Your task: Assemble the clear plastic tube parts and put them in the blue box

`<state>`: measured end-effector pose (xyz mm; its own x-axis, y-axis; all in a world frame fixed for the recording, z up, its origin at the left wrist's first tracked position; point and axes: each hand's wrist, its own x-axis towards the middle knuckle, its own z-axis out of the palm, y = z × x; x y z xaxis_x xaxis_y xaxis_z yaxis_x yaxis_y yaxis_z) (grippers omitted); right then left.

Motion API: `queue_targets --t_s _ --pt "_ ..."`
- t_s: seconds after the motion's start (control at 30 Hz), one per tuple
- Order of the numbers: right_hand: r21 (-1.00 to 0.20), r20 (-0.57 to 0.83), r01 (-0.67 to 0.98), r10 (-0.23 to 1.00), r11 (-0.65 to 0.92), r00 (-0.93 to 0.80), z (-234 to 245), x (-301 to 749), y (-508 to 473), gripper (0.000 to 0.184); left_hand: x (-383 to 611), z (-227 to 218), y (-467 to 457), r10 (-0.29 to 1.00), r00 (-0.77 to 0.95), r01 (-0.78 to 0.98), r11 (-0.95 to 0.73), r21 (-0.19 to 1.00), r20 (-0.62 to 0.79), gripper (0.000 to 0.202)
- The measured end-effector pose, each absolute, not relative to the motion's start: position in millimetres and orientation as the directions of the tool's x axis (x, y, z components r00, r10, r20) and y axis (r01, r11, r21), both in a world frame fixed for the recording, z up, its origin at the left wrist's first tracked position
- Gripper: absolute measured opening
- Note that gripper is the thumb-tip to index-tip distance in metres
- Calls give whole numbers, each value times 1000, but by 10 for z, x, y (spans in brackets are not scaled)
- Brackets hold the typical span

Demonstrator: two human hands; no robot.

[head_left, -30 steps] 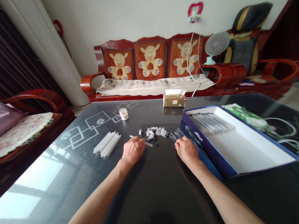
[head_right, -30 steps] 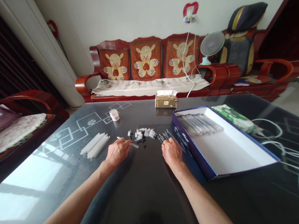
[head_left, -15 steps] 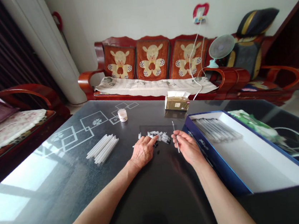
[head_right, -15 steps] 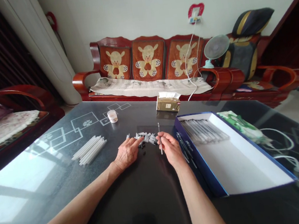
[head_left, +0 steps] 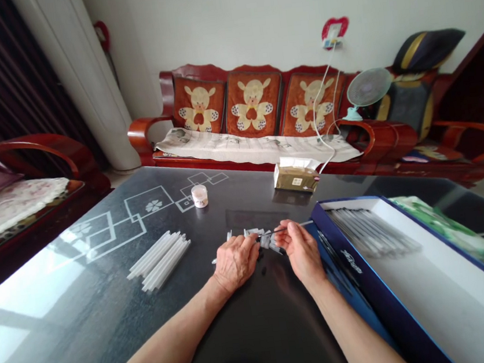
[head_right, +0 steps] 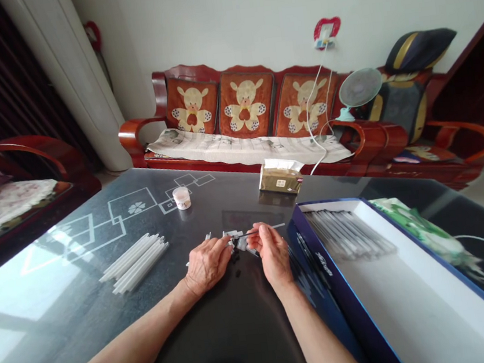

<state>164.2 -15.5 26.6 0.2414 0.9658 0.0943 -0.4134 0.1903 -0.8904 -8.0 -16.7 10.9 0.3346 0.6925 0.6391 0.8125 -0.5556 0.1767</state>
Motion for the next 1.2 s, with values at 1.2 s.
queue_targets --t_s 1.2 --pt "-882 54 -455 986 121 157 295 1592 -112 31 -96 110 -136 721 319 830 -526 186 616 34"
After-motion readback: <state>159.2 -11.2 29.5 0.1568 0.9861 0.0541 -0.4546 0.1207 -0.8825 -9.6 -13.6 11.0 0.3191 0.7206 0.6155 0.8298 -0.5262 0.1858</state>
